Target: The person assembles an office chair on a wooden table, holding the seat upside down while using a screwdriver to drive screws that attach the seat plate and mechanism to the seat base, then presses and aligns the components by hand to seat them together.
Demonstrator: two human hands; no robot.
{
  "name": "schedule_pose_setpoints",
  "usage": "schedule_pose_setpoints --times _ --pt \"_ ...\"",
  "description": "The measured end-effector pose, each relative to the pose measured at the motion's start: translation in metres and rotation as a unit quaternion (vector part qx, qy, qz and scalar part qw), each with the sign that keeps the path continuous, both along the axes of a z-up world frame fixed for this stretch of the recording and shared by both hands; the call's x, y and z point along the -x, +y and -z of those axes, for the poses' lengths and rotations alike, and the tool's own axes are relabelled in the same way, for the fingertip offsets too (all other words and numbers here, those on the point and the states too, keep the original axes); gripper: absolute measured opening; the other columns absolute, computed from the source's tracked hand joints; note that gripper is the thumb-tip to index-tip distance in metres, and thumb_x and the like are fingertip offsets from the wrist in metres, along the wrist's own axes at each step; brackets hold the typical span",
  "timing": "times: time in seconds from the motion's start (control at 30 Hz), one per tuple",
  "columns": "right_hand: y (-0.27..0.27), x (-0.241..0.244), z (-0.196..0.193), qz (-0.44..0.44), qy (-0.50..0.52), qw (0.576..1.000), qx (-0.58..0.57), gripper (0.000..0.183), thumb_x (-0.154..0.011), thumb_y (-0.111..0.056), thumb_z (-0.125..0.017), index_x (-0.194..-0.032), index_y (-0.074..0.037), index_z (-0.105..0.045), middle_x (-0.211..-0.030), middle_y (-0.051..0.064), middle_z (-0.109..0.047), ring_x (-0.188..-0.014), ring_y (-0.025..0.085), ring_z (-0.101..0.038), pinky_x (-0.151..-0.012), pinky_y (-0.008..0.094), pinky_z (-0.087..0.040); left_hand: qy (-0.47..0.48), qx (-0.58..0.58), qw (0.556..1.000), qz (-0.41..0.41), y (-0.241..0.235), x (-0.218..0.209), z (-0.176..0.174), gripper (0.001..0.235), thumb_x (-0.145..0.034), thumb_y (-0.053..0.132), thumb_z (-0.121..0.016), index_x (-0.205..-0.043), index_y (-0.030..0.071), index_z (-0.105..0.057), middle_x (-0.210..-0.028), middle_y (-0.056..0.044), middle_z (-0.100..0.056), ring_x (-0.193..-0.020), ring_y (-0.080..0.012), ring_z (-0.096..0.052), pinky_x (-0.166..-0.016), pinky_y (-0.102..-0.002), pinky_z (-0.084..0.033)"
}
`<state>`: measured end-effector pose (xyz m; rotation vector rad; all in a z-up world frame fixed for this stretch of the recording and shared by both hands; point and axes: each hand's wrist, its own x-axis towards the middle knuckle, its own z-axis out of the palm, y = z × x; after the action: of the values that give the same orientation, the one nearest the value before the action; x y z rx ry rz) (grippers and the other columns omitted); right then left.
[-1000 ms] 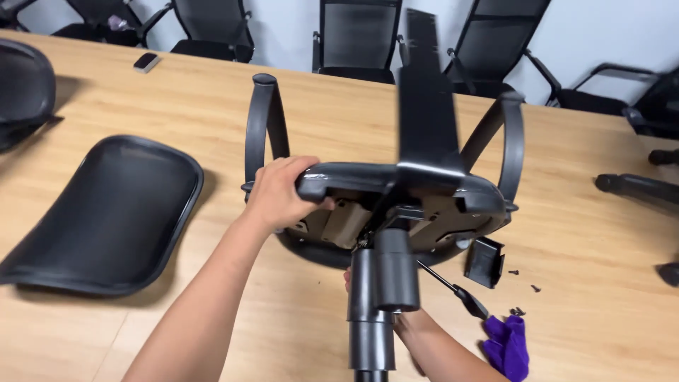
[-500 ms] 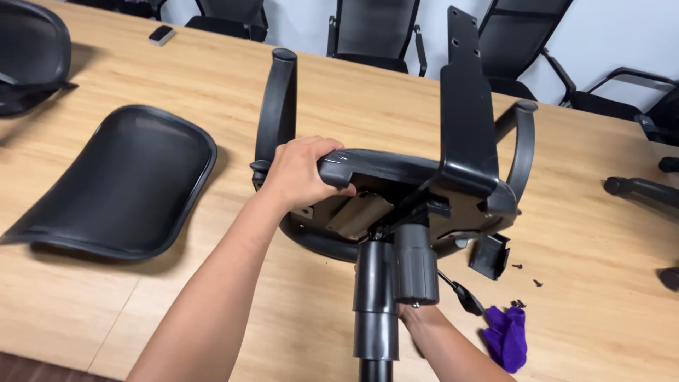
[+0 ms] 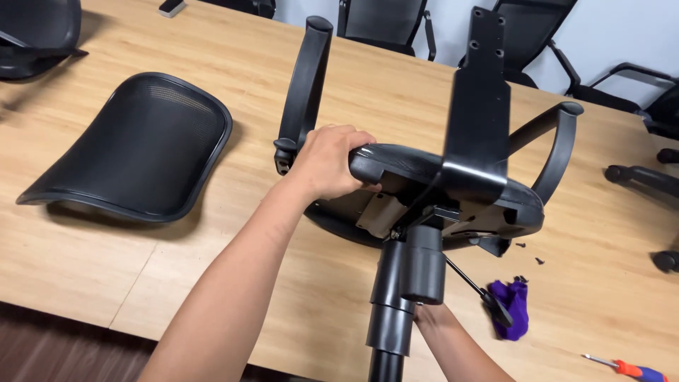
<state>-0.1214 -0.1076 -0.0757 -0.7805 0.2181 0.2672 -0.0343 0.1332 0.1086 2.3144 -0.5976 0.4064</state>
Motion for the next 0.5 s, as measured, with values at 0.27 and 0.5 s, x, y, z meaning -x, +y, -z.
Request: schedule_pose_setpoints --times 0.27,0.5 --pt "-0.011 -0.006 0.009 -0.006 -0.022 0.999 0.025 0.020 -0.095 -0.018 -0.063 -0.097 0.001 -0.066 -0.076 0.018 -0.070 -0.057 0.024 -0.071 -0.048 0.033 -0.061 0.064 -0.007 0.997 -0.041 -0.017 0.011 -0.017 0.063 -0.057 0.039 -0.095 -0.110 0.012 -0.075 -0.104 -0.008 -0.076 -0.101 -0.0302 -0.072 -0.090 -0.040 -0.056" --pt "-0.016 -0.043 -0.037 0.056 -0.007 0.996 0.062 0.021 -0.095 -0.023 -0.064 -0.093 -0.001 -0.065 -0.071 0.016 -0.069 -0.051 0.024 -0.069 -0.044 0.036 -0.060 0.099 -0.016 0.994 -0.051 -0.039 -0.039 -0.036 0.067 -0.056 0.042 -0.095 -0.115 0.016 -0.075 -0.104 -0.010 -0.076 -0.103 -0.0302 -0.071 -0.093 -0.039 -0.056"
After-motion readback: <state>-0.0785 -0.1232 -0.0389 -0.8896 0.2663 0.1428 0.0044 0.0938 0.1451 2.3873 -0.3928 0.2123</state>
